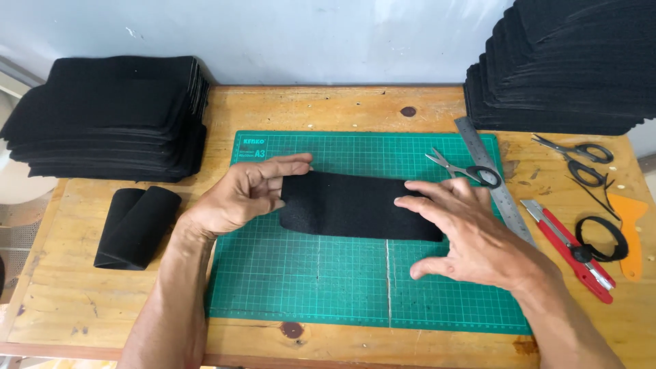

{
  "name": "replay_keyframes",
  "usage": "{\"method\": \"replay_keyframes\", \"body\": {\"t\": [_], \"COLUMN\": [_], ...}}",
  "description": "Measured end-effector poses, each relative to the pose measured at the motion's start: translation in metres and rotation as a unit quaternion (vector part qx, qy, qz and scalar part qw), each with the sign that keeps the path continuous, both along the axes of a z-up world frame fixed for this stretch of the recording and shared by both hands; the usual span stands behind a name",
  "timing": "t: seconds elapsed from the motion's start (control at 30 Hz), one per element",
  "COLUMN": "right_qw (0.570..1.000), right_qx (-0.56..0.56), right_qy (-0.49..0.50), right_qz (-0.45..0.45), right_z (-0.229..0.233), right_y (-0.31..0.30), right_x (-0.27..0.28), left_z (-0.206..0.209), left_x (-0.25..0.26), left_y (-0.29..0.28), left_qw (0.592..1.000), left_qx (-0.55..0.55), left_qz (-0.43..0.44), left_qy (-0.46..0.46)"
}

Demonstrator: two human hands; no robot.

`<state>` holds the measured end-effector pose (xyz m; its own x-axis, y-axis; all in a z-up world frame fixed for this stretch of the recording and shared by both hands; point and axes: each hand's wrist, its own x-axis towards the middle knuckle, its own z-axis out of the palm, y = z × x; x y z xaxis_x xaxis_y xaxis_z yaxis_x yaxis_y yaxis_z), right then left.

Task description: The person cuts a piece of black fabric into a rectangular shape using scissors on a green cutting mat. They then fold the fabric and use a metal ruler to measure and align the edges.

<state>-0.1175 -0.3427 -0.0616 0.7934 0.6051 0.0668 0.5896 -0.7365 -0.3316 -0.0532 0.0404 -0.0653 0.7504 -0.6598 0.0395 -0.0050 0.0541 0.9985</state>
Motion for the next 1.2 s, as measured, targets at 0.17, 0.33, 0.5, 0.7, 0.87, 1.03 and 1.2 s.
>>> {"method": "replay_keyframes", "body": {"t": [0.17,0.33,0.5,0.7,0.87,1.03,1.2], "right_qw": [0.999,0.986,0.940,0.917,0.883,0.883,0.923], "right_qx": [0.044,0.105,0.260,0.287,0.355,0.408,0.263], "right_qy": [-0.013,-0.127,-0.059,0.055,0.120,0.006,-0.260], "right_qz": [-0.005,0.013,-0.211,-0.272,-0.283,-0.230,0.108], "right_z": [0.002,0.003,0.003,-0.007,-0.006,0.002,0.045], "right_y": [-0.004,-0.004,0.010,0.008,0.006,0.013,0.043], "right_x": [0.007,0.009,0.005,0.008,0.006,-0.003,-0.031], "left_z": [0.004,-0.004,-0.009,-0.013,-0.024,-0.016,-0.008], "left_x": [-0.003,0.000,0.001,0.002,0.008,0.002,-0.006], "left_y": [-0.010,-0.019,-0.027,-0.027,-0.023,-0.029,-0.044], "left_qw": [0.996,0.991,0.975,0.972,0.969,0.962,0.932], "left_qx": [0.060,0.015,0.055,0.058,0.006,0.021,0.109], "left_qz": [0.054,0.133,0.214,0.225,0.244,0.271,0.332], "left_qy": [-0.049,-0.031,0.017,0.040,0.037,0.031,0.099]}}
